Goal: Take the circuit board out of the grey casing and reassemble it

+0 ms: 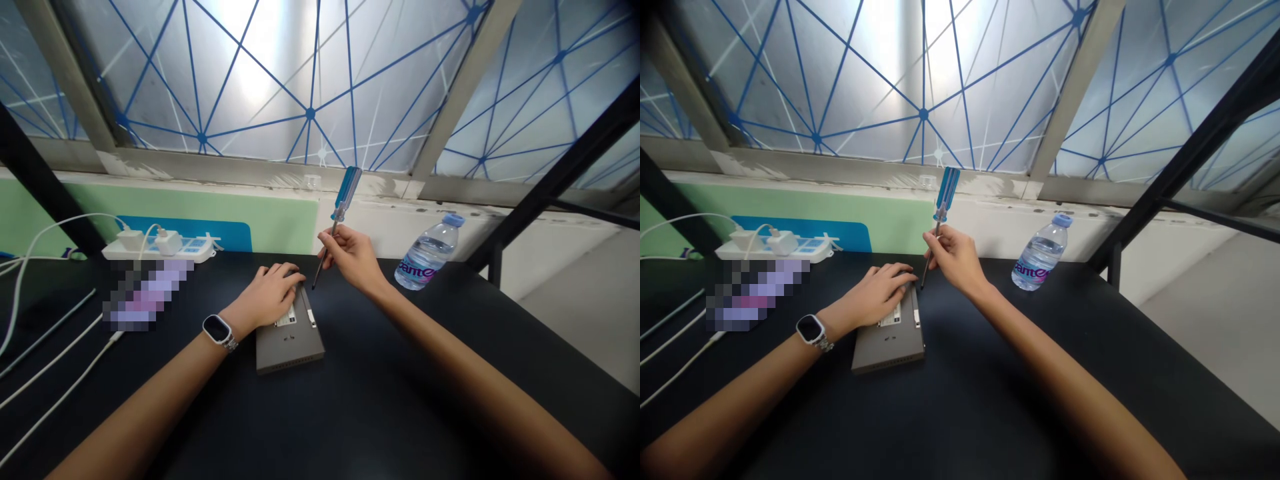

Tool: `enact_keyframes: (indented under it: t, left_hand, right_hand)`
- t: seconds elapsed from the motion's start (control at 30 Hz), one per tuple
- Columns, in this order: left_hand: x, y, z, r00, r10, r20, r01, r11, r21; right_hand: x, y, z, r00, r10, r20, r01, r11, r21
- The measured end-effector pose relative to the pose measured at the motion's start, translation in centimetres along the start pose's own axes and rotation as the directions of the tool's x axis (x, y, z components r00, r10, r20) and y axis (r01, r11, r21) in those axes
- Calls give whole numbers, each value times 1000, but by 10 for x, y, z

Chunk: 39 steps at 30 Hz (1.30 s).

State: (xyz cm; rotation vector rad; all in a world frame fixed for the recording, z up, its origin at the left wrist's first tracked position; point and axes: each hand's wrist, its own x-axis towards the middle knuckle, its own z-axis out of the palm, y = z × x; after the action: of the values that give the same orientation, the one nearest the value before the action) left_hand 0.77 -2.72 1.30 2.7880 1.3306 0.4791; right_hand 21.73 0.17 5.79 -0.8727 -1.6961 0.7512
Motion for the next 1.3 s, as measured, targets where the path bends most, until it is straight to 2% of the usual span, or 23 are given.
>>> enact_keyframes:
  t: [0.23, 0.43, 1.07, 1.3]
  left_hand:
    - [1, -2, 3, 998, -56, -29, 52, 993, -109]
    - [0, -1, 3, 997, -59, -41, 55, 993, -107]
    - [0, 2, 2, 994, -89, -57, 83, 990, -113]
    - [-1, 1, 5, 994, -86, -62, 79, 991, -105]
  right_hand:
    - [8, -5, 16, 998, -49, 26, 51, 997, -53]
    - [14, -7, 27, 995, -77, 57, 84, 987, -139]
    - [7, -5, 30, 995, -66, 72, 76, 986, -151]
    - [6, -3, 26, 994, -45, 99, 55, 993, -104]
